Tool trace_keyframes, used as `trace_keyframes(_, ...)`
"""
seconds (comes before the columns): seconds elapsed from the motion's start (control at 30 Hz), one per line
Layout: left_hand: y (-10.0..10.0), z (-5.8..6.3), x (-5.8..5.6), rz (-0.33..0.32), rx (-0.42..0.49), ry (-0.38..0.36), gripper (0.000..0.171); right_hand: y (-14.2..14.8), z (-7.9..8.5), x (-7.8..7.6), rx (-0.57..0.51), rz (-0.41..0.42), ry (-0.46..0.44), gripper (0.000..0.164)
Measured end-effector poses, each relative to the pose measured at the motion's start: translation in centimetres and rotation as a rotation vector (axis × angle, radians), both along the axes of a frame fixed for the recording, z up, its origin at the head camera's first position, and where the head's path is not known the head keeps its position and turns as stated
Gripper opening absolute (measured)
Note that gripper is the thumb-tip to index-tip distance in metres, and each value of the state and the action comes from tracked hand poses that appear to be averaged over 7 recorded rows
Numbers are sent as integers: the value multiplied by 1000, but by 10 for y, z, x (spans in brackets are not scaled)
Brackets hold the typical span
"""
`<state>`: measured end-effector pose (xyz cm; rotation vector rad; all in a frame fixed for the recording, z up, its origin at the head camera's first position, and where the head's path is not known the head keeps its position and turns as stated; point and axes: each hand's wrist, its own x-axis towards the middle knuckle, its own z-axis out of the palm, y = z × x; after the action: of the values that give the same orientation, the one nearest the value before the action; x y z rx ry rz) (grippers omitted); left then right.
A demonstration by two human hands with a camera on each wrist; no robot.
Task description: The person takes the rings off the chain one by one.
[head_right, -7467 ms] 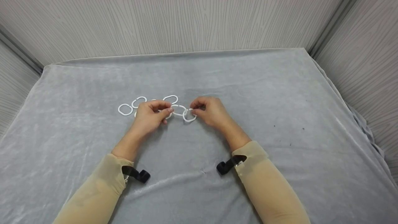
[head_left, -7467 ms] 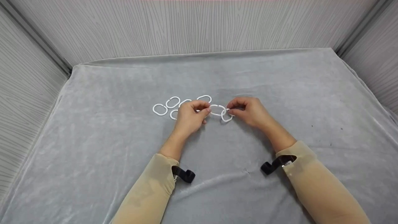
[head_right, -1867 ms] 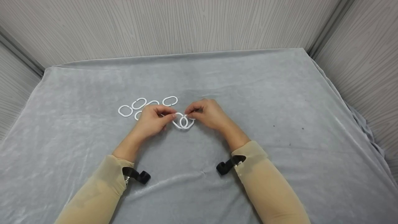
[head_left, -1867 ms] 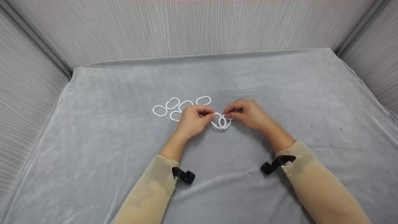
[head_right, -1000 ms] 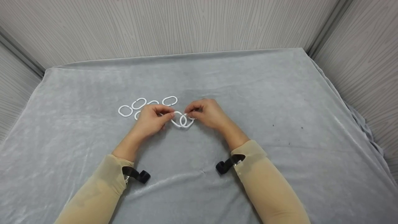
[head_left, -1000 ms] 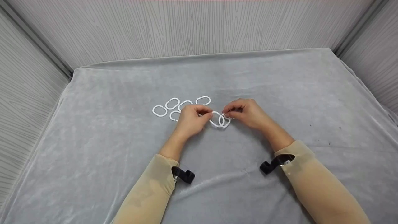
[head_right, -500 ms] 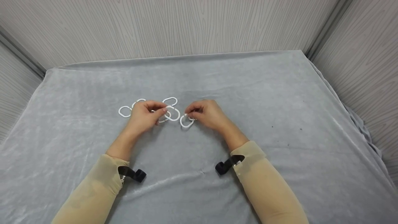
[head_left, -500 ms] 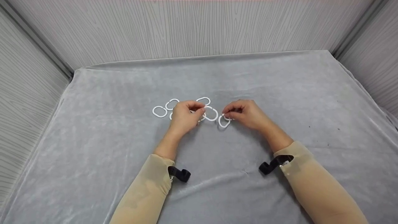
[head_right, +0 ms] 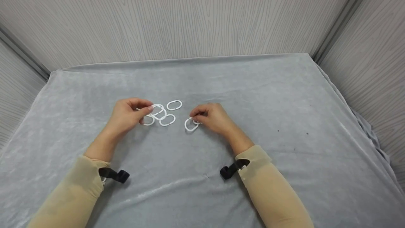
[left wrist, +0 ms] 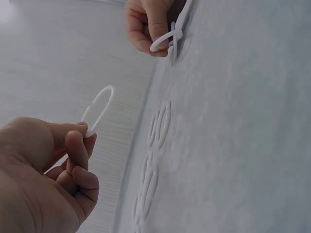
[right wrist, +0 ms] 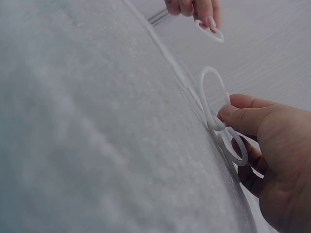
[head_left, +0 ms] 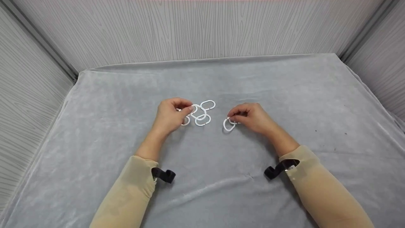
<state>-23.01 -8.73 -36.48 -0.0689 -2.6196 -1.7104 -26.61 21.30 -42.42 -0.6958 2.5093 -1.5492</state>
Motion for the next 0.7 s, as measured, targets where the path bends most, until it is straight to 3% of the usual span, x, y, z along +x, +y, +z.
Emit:
trace_keyframes(0.27,-36,8,3,-9,-72,-7,12,-1,1,0,-9,1,-1,9)
trace_keyframes(0.7,-75,5,6,-55,-134,-89,15,-1,1,0,14,-6,9,9)
